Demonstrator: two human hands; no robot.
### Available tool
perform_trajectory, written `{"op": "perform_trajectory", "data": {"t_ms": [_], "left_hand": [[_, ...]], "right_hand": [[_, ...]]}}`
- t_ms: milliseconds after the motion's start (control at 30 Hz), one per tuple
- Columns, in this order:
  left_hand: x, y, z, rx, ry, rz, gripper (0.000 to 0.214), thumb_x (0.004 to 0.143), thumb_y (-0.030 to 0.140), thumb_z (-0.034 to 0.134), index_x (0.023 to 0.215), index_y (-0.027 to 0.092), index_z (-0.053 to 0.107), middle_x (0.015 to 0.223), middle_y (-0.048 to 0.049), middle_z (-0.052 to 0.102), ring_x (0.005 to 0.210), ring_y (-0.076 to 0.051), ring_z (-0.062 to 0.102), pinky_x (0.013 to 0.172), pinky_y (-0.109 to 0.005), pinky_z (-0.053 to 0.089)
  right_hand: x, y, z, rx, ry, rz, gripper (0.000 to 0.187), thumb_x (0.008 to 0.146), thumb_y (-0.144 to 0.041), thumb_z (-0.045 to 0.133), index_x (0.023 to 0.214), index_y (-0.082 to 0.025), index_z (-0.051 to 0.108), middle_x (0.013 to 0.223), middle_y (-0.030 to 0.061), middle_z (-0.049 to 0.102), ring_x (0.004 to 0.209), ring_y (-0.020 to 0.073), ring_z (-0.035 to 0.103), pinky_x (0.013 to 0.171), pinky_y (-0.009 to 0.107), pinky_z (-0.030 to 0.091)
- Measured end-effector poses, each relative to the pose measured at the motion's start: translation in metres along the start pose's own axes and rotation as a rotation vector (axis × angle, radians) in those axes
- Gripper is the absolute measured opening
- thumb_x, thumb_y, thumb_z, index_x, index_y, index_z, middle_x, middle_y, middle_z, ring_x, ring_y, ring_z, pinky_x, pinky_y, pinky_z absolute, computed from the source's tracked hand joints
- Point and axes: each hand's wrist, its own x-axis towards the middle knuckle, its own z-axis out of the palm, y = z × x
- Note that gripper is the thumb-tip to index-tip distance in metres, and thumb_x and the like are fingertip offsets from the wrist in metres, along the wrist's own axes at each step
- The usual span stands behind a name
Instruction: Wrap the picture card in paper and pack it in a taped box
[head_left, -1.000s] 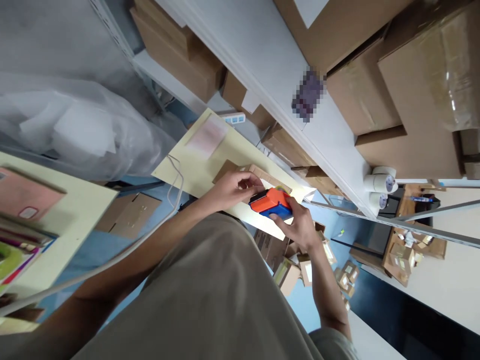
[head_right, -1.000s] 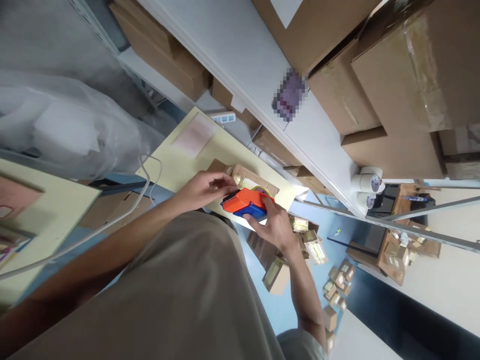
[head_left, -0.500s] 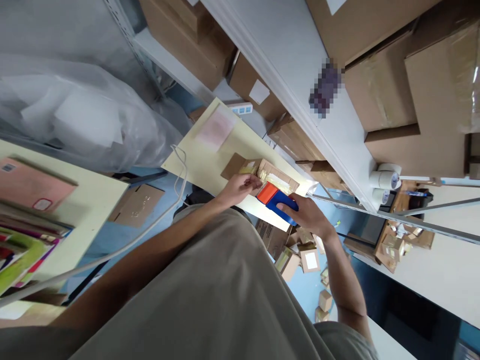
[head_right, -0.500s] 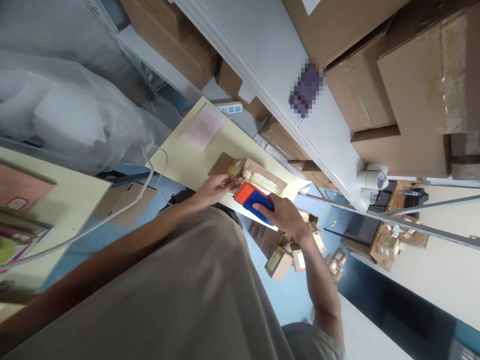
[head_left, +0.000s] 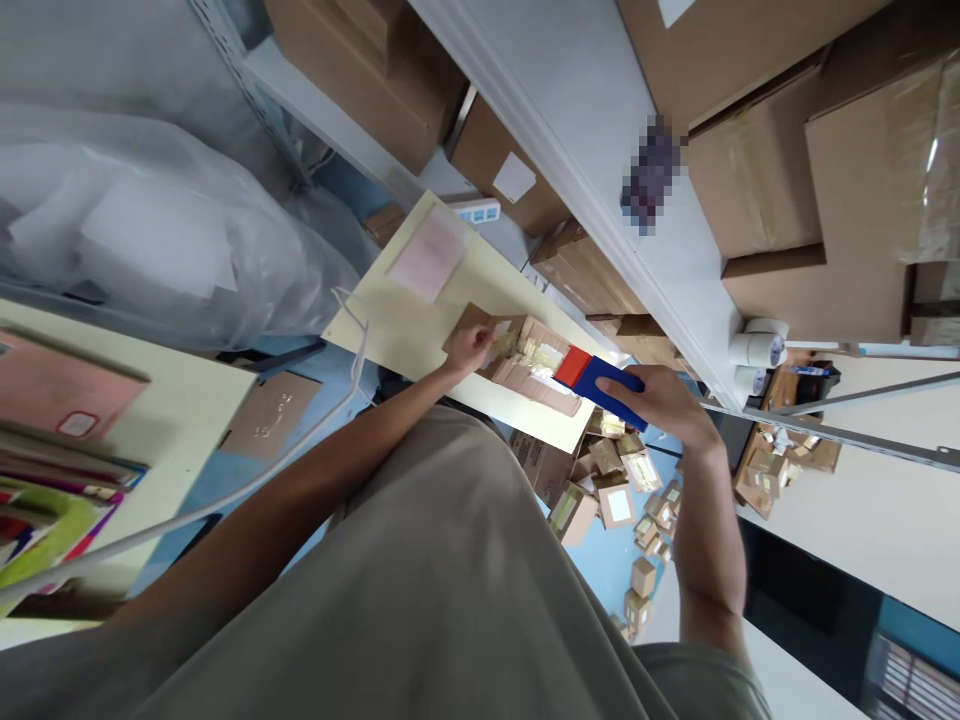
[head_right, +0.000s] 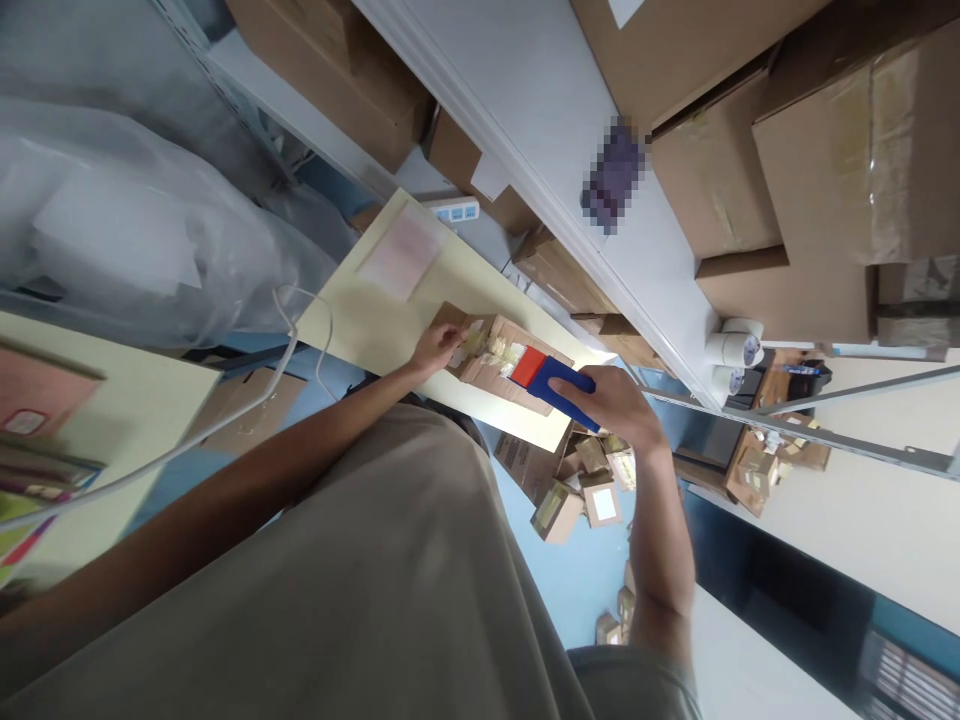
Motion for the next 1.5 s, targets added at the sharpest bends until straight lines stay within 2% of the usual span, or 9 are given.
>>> {"op": "perform_trajectory", "data": {"t_ms": [133,300,500,667,800,900,1067,1267,1500], "left_hand": [[0.009,-0.011,0.013,0.078,0.015,-0.053,0.013,0.098,0.027,0.068,0.087,0.018,0.069,0.088,-0.0073,0.076,0.087,-0.021,0.067,0.084,-0.033,0.050],[0.011,-0.024,0.025,0.105,0.033,0.039,0.008,0.100,0.022,0.064,0.099,0.016,0.071,0.101,-0.0119,0.074,0.104,-0.026,0.064,0.097,-0.039,0.053],[0.006,-0.032,0.022,0.116,0.029,0.045,0.049,0.098,0.022,0.066,0.145,0.010,0.057,0.120,-0.0143,0.069,0.110,-0.028,0.065,0.099,-0.044,0.057],[-0.002,-0.007,0.010,0.188,-0.186,0.435,0.075,0.083,0.025,0.080,0.155,0.028,0.058,0.141,-0.0109,0.059,0.126,-0.028,0.063,0.106,-0.043,0.057],[-0.005,0.017,0.013,0.419,-0.263,0.651,0.061,0.077,0.023,0.086,0.137,0.029,0.073,0.139,-0.0116,0.057,0.133,-0.033,0.059,0.107,-0.048,0.058],[-0.004,0.025,0.018,0.560,-0.285,0.608,0.048,0.082,0.026,0.087,0.129,0.028,0.077,0.138,-0.0116,0.054,0.129,-0.033,0.060,0.099,-0.044,0.060],[-0.002,0.024,0.021,0.665,-0.281,0.545,0.055,0.082,0.030,0.091,0.134,0.026,0.075,0.136,-0.0108,0.052,0.125,-0.030,0.060,0.107,-0.043,0.055],[0.001,0.015,0.010,0.669,-0.312,0.539,0.063,0.076,0.018,0.090,0.136,0.024,0.073,0.128,-0.0101,0.061,0.130,-0.032,0.056,0.115,-0.051,0.051],[-0.014,0.007,0.011,0.594,-0.211,0.385,0.082,0.082,0.022,0.082,0.160,0.025,0.056,0.137,-0.0107,0.064,0.108,-0.021,0.068,0.100,-0.037,0.060]], "right_hand": [[0.019,-0.014,0.012,-0.065,0.041,-0.033,0.066,0.096,-0.082,0.060,0.068,-0.022,0.063,0.062,0.0021,0.064,0.056,0.0161,0.059,0.052,0.028,0.034],[0.027,-0.019,0.022,-0.078,0.072,-0.061,0.069,0.096,-0.086,0.056,0.069,-0.022,0.063,0.064,0.0029,0.064,0.057,0.0160,0.057,0.053,0.029,0.031],[0.017,-0.024,0.020,-0.109,0.008,-0.007,0.071,0.095,-0.089,0.053,0.070,-0.023,0.058,0.062,0.0012,0.061,0.055,0.0153,0.054,0.055,0.030,0.028],[0.009,-0.024,0.021,-0.151,0.006,0.022,0.066,0.099,-0.082,0.055,0.073,-0.022,0.058,0.065,0.0013,0.062,0.059,0.0163,0.055,0.059,0.031,0.031],[0.007,-0.015,0.023,-0.138,-0.016,0.018,0.062,0.100,-0.078,0.057,0.076,-0.021,0.062,0.070,0.0023,0.066,0.062,0.0164,0.058,0.061,0.030,0.033],[0.006,-0.001,0.023,-0.139,-0.011,0.017,0.063,0.102,-0.077,0.055,0.077,-0.020,0.065,0.072,0.0040,0.069,0.063,0.0171,0.061,0.061,0.030,0.034],[0.016,0.041,0.031,-0.198,-0.043,0.035,0.065,0.103,-0.078,0.054,0.081,-0.019,0.070,0.076,0.0078,0.073,0.070,0.0206,0.067,0.062,0.029,0.037],[0.063,0.096,0.075,-0.172,-0.152,0.015,0.064,0.105,-0.075,0.054,0.097,-0.015,0.077,0.094,0.0139,0.080,0.083,0.0245,0.075,0.068,0.029,0.046],[0.099,0.122,0.113,-0.081,-0.147,-0.008,0.065,0.104,-0.074,0.055,0.116,-0.014,0.076,0.120,0.0197,0.080,0.112,0.0332,0.076,0.086,0.034,0.055]]}}
